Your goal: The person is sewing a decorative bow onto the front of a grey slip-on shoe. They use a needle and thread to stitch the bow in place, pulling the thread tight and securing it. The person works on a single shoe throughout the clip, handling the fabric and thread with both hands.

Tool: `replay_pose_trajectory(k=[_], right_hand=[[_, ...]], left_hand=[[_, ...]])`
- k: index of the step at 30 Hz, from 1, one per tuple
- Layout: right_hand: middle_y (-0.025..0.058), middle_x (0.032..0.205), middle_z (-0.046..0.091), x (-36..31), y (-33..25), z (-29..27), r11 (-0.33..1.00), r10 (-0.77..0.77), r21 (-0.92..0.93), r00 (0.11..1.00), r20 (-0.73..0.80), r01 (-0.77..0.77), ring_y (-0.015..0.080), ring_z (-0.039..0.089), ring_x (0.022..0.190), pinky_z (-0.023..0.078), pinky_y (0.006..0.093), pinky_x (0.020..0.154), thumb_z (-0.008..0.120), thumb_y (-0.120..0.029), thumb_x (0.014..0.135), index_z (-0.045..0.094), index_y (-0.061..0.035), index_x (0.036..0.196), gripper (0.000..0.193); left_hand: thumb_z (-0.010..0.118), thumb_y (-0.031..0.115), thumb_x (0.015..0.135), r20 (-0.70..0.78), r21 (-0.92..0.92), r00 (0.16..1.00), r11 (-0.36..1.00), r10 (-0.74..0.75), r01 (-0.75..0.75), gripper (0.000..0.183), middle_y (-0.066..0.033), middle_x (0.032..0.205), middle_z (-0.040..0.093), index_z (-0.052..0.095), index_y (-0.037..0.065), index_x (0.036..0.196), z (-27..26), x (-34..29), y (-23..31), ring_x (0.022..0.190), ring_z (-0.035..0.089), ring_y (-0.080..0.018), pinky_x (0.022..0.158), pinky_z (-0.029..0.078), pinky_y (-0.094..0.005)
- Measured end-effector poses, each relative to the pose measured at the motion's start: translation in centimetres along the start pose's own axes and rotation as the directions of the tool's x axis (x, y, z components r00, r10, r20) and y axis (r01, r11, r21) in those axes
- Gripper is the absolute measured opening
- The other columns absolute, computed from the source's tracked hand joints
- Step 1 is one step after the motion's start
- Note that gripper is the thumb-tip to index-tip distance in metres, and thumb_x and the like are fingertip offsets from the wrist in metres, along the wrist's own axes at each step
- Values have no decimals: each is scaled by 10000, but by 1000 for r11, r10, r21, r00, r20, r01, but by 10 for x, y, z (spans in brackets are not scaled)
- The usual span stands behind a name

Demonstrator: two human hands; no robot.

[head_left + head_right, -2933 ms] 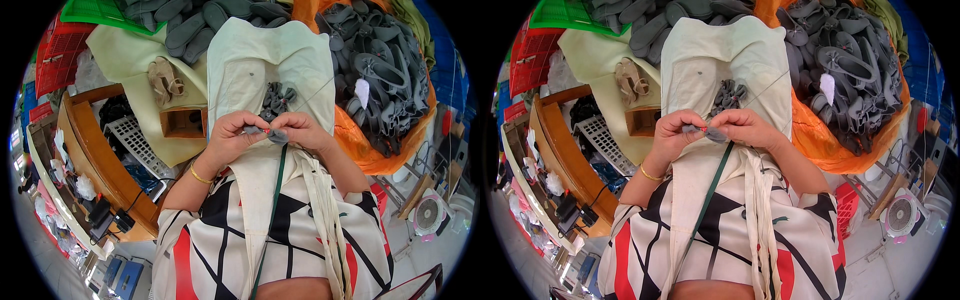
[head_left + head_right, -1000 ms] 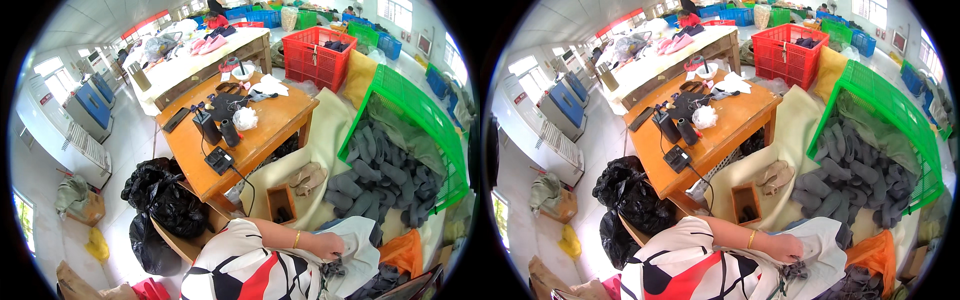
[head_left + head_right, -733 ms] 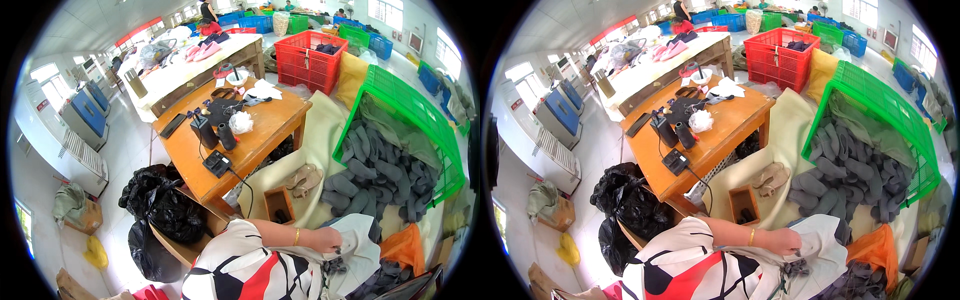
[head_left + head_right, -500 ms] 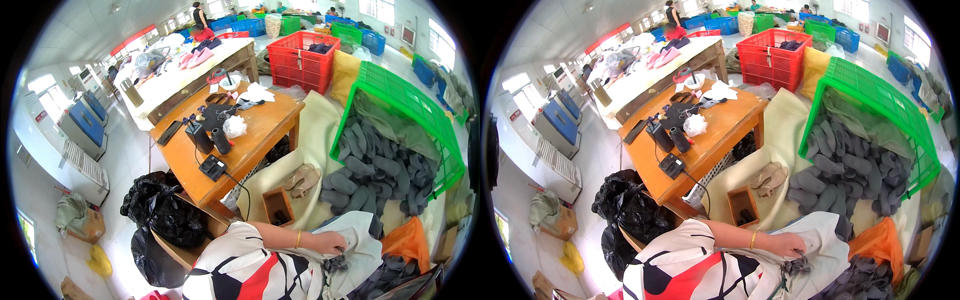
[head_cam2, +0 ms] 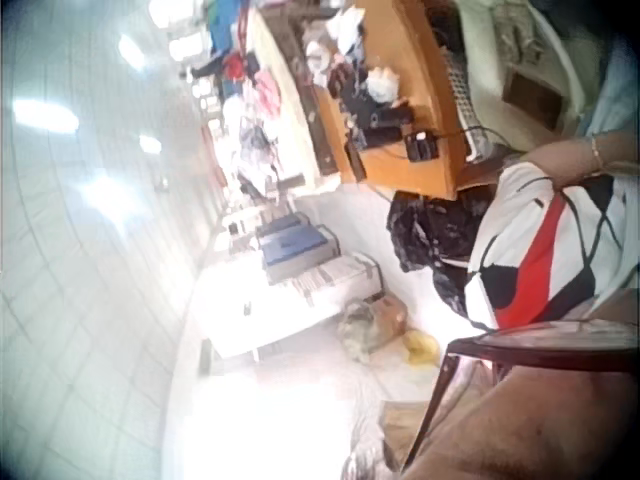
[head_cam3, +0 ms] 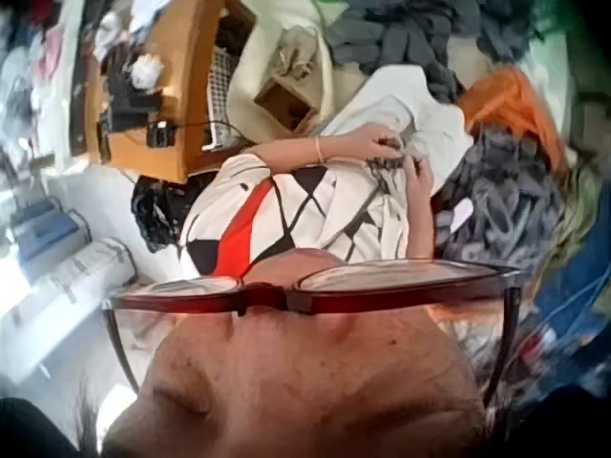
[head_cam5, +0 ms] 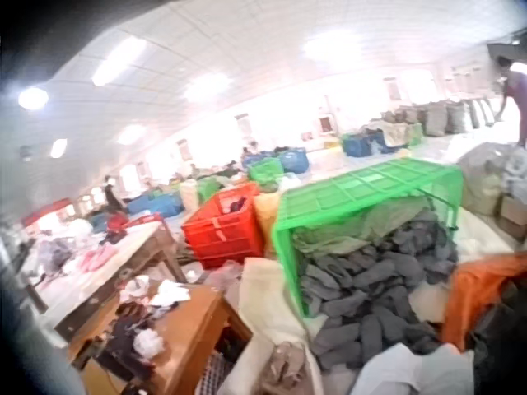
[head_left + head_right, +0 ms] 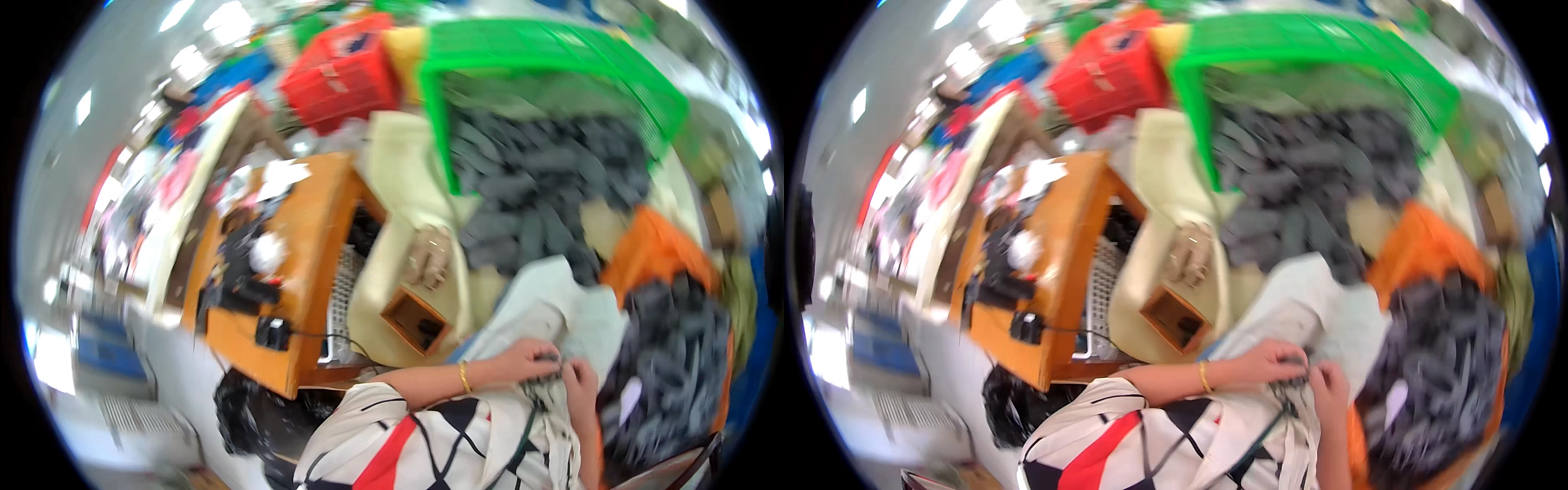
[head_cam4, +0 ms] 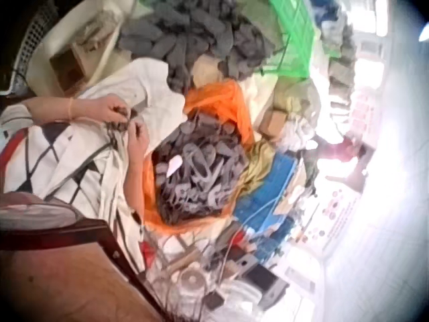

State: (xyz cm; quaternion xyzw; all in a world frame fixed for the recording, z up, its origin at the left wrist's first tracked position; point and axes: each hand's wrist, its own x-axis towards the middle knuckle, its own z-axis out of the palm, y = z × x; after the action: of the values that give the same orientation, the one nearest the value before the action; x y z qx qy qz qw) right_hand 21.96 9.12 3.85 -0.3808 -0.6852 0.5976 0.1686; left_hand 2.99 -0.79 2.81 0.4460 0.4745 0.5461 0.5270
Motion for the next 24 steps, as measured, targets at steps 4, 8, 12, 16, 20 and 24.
replay_pose_trajectory(k=[4,8,12,16,20,24], right_hand=[[17,918,643,9,-6,-1,973,102,194,985,137,-127,90,593,852,500,269,787,654,-109,921,654,9,999,141],[31,905,650,23,-9,-14,986,74,135,982,176,-99,102,607,845,497,271,774,671,-100,901,663,-1,995,137],[39,873,644,40,-5,-24,990,-122,-61,991,61,126,103,603,841,491,266,767,668,-77,890,668,-7,971,107],[17,906,605,62,18,-44,993,16,119,979,-201,8,91,572,834,472,252,760,639,-49,915,635,-2,999,96],[5,951,549,79,45,-55,985,53,169,893,-447,26,79,523,814,437,218,737,597,-14,940,591,-2,1039,100],[59,945,546,99,56,-51,987,-121,-153,875,-468,54,125,504,828,415,244,734,595,-2,906,584,6,1022,116]], left_hand=[[684,96,926,-70,-103,986,984,-152,144,151,31,914,648,679,41,1067,-5,2,3,754,575,-25,645,472,-198],[684,92,933,-27,-40,988,987,-155,154,150,8,946,660,687,36,1072,-12,21,-3,794,586,-42,702,484,-211],[663,92,950,43,22,992,993,-115,114,160,-5,965,670,678,28,1095,-22,52,2,848,597,-60,753,489,-223],[627,105,972,-172,-202,958,960,-229,194,162,-30,953,684,673,14,1098,-60,80,-26,849,612,-85,761,504,-235],[609,142,982,-493,-314,767,906,-410,282,156,-42,882,687,677,23,1056,-139,117,-77,768,629,-100,705,518,-236],[626,152,966,-548,-250,653,847,-523,469,154,-37,868,686,679,24,1034,-196,132,-164,763,637,-89,679,522,-223]])
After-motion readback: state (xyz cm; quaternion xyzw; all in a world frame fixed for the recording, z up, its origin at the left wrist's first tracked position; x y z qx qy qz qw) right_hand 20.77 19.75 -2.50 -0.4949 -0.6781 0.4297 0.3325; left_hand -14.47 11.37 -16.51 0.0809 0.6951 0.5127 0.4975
